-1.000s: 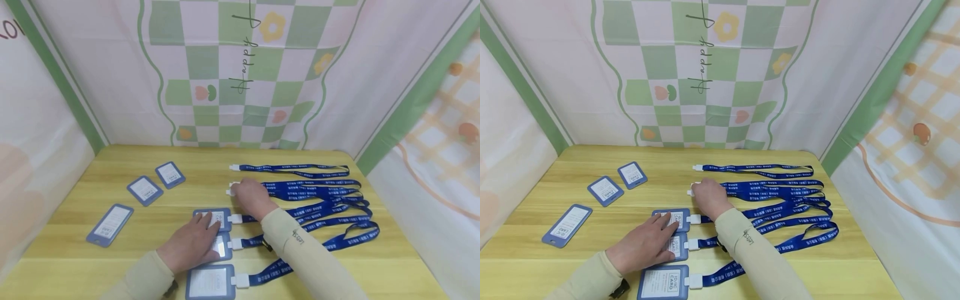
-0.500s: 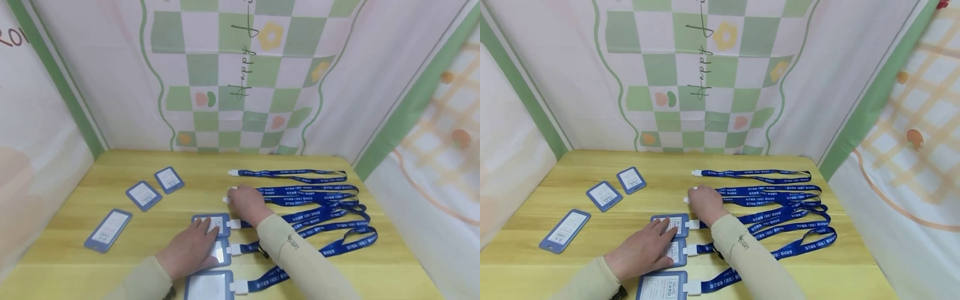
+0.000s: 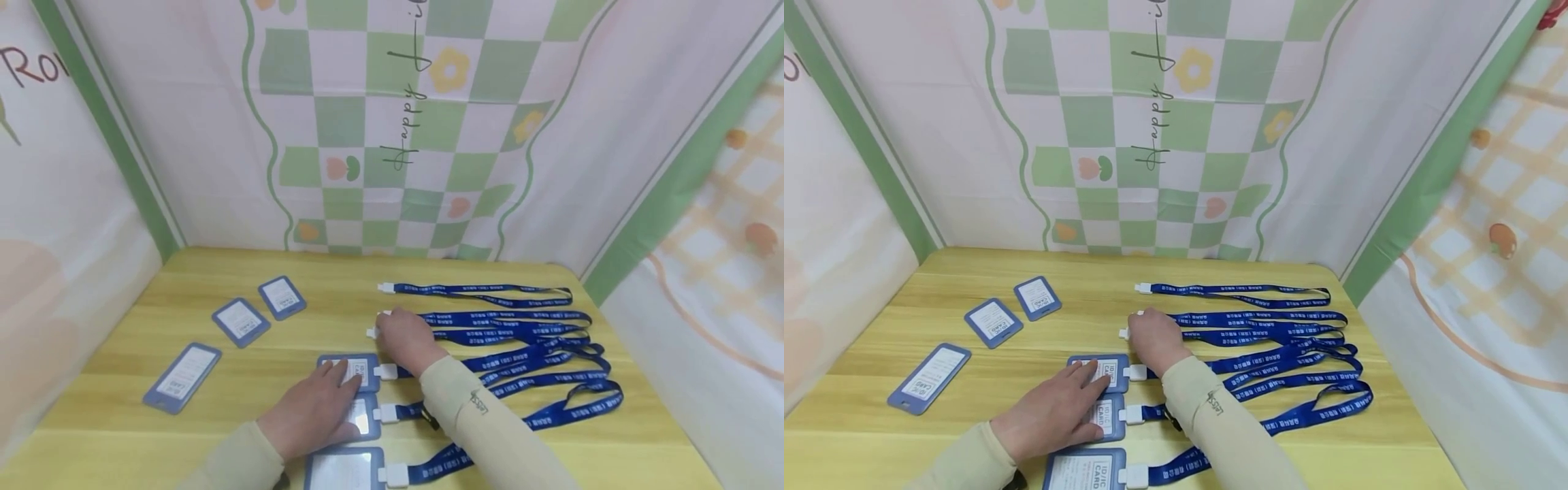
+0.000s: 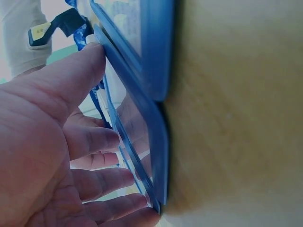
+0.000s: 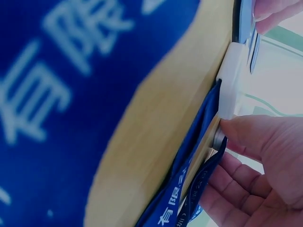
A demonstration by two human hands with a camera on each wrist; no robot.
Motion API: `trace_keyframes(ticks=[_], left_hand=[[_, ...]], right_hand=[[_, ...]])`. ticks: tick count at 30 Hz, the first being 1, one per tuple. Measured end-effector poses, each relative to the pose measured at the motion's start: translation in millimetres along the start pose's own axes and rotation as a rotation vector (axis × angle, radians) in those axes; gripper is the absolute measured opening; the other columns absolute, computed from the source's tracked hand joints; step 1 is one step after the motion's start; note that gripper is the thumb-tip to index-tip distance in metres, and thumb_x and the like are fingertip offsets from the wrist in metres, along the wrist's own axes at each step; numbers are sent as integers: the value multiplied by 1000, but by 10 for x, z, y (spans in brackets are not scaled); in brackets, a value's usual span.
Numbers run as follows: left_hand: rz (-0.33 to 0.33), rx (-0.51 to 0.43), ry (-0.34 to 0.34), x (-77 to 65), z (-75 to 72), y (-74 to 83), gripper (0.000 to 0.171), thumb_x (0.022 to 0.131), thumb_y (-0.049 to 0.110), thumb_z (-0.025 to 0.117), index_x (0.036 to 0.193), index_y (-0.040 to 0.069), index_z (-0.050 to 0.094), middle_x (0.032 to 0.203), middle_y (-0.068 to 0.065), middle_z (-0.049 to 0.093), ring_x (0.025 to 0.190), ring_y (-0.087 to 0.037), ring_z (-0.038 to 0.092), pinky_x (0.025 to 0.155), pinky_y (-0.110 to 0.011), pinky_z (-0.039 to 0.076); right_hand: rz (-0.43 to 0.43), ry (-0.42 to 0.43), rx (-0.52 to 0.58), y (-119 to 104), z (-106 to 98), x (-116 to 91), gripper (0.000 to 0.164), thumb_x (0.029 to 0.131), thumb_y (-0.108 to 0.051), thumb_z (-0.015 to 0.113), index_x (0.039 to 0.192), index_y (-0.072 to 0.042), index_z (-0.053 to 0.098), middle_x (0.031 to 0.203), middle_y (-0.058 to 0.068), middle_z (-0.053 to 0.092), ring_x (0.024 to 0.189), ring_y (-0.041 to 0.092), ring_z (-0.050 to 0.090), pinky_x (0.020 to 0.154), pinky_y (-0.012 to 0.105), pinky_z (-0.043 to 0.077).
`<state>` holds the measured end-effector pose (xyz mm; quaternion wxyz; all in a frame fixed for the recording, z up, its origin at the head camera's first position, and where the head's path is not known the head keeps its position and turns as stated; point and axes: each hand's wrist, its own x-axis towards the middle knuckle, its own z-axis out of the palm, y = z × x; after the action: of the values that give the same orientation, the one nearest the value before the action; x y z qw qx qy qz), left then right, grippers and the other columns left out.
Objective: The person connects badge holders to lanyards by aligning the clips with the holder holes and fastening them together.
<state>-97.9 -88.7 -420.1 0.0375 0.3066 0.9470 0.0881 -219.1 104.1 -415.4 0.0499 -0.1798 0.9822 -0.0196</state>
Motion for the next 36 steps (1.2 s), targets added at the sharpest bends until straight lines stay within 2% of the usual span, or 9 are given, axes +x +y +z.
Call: trace_keyframes(ticks=[5,11,18,23,30,36], left_hand=[[-26,-31,4,-14,-16,-15,77,92,55,71,146,1,57,152,-33,49,138,-53,50,110,-60,50],[-41,-52,54,-81,-47,-94,76,90,50,75,144,0,57,149,-34,50,137,-52,51,110,-61,50],[-165,-122,48,-175,-108,-224,78,92,52,74,151,5,53,156,-31,45,143,-50,46,117,-63,41],[-207,-88,57,-262,-148,-402,83,91,56,72,152,3,50,156,-33,44,142,-52,45,118,-65,39],[-223,-35,121,-469,-199,-697,80,93,53,71,146,-4,54,148,-39,48,134,-57,50,112,-68,44],[-344,-36,105,-680,-222,-874,83,93,56,71,146,-5,53,149,-41,45,133,-61,48,107,-72,44]], right_hand=[[11,-15,-1,-2,-8,4,19,100,-25,67,115,-16,74,97,5,71,87,20,66,80,37,62],[10,-13,-4,-10,-1,12,18,101,-25,67,114,-16,74,94,3,70,84,18,65,78,35,61],[-3,-6,-4,-10,-2,9,15,100,-25,67,111,-16,74,90,1,68,79,16,63,73,32,60],[-5,-14,2,6,1,9,14,100,-25,68,108,-16,74,87,0,67,77,16,61,70,32,59],[17,-18,8,43,14,0,14,101,-25,67,110,-16,73,86,-1,66,74,14,59,68,31,58],[-5,-16,24,9,5,10,16,101,-25,68,112,-15,73,88,0,67,74,15,59,69,31,59]])
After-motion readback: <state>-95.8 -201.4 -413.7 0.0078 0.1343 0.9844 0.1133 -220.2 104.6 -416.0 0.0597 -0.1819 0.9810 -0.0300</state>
